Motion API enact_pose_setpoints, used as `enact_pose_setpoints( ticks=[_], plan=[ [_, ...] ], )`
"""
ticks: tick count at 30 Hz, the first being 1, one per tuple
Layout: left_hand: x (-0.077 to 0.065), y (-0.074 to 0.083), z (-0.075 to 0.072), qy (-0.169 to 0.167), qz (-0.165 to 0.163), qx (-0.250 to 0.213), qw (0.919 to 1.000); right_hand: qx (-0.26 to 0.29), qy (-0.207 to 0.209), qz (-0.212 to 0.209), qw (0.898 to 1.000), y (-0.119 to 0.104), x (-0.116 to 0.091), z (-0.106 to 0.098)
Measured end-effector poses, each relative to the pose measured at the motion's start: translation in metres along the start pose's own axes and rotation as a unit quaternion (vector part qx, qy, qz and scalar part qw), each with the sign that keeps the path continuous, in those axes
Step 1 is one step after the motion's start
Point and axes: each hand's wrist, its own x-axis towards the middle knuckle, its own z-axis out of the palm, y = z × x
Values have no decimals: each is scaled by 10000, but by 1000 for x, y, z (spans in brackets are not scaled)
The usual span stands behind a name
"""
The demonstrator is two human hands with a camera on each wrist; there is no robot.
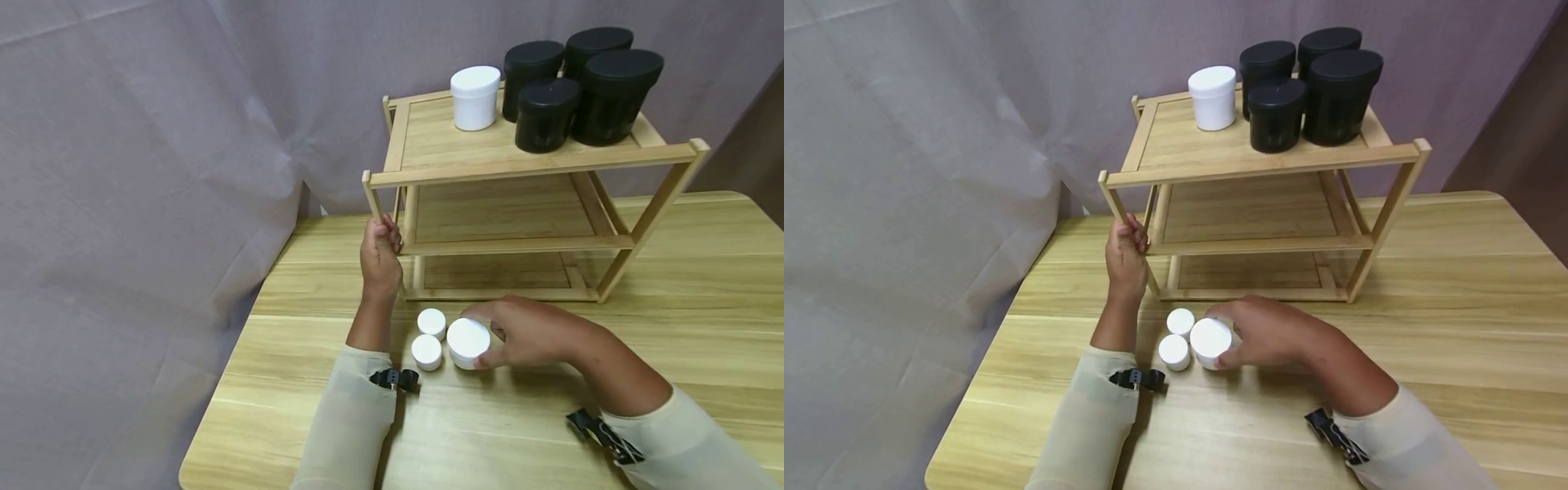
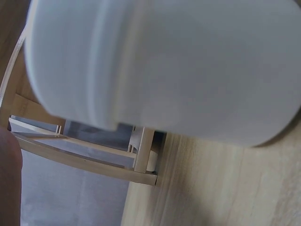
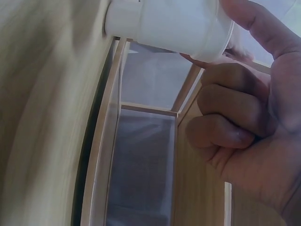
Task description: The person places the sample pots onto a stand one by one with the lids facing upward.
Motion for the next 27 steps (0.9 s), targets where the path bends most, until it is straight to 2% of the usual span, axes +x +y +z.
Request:
enact_pose_setpoints(
  ticks=[8, 17, 23, 27],
  plan=[
    [-2, -1, -3, -51, 121, 24, 9999, -37, 306, 144, 9994, -3, -1, -3],
    [-2, -1, -3, -68, 5, 60, 10000, 197, 761, 53, 9969, -4, -3, -4],
    [0, -1, -2, -50, 44, 17, 10000, 274, 1109, -106, 9934, -6, -2, -5],
    [0, -2, -1, -15, 49, 10, 10000, 365, 1202, -150, 9920, -6, -3, -7]
  ],
)
